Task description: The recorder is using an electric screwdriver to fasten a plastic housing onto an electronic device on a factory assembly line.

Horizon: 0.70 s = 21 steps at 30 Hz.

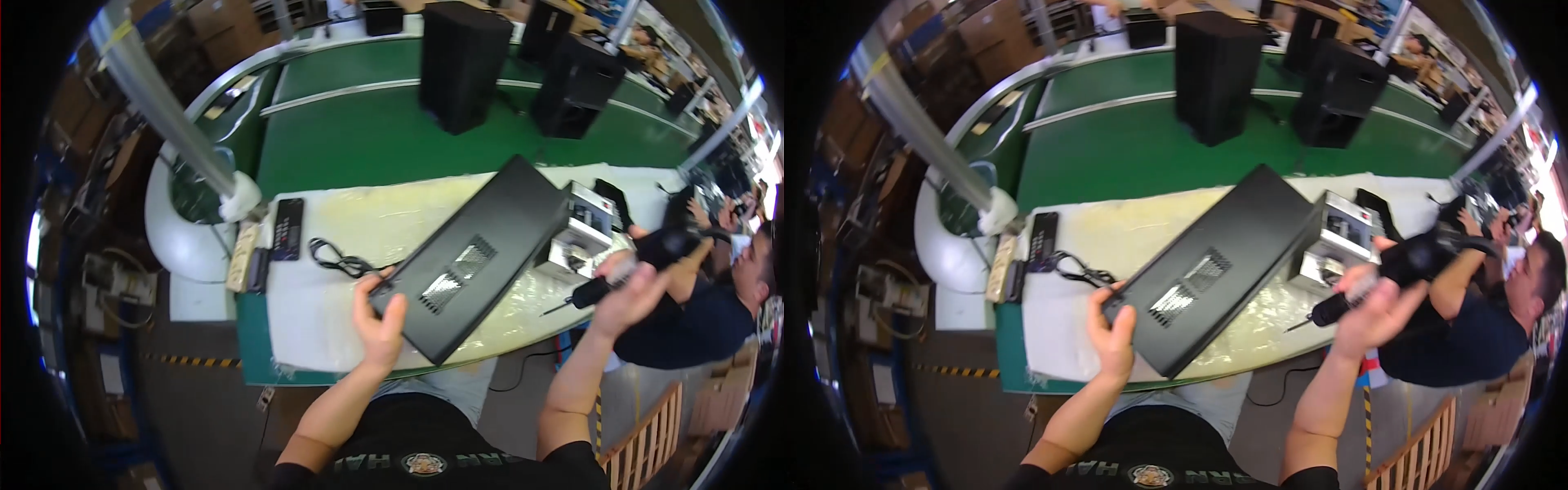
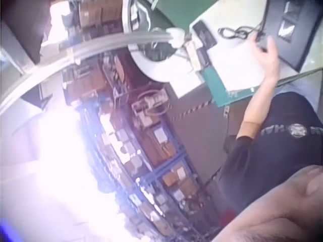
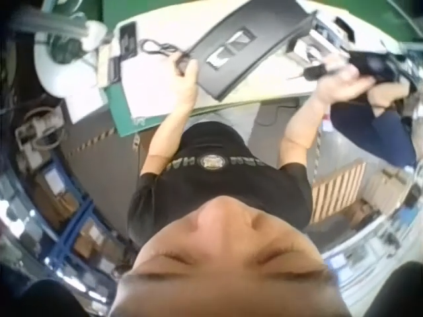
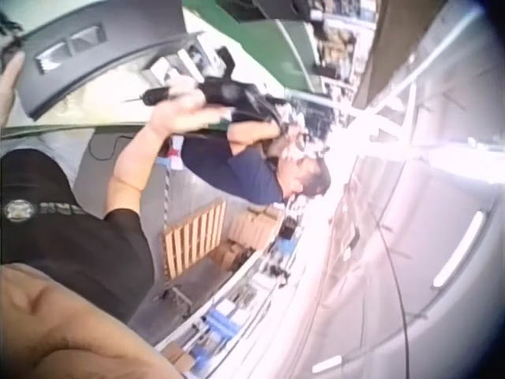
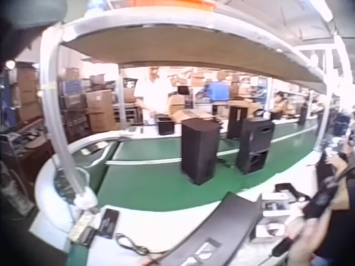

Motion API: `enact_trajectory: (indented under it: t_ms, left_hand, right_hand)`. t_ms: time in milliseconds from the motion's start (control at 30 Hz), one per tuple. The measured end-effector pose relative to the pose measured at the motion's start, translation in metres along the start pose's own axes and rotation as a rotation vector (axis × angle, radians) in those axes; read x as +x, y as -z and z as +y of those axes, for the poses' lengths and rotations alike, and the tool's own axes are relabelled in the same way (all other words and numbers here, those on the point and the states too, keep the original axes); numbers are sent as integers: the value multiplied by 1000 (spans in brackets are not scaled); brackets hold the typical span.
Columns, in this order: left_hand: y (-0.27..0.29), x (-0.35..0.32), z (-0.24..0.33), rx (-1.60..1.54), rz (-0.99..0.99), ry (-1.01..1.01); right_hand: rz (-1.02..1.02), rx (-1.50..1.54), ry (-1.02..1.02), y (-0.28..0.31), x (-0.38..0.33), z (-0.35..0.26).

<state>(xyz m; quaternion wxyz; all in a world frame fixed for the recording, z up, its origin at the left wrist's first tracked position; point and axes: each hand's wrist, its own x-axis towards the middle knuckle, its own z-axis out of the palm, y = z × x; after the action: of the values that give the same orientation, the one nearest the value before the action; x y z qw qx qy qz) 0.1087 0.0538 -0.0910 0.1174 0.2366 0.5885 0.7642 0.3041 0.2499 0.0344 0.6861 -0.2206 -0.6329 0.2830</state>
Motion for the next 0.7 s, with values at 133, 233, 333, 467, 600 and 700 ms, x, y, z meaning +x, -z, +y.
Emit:
enact_trajectory:
  t_ms: [133,233,333,467,600,700]
  left_hand:
    - [5,2,18,-43,4,93]
    - [2,1,27,-82,-12,140]
    - [8,3,15,-49,-2,53]
    - [6,2,12,-62,2,20]
    - [9,3,7,15,-12,-27]
    - [8,3,10,-33,-12,-14]
  right_hand:
    - [95,329,-162,-79,3,-76]
    - [-136,408,-94,-115,-3,-88]
    - [-391,359,-17,-152,-19,-100]
    - [-409,555,9,-182,-41,-95]
    - [-510,576,34,-186,-42,-90]
    - [-575,573,27,-187,-43,-92]
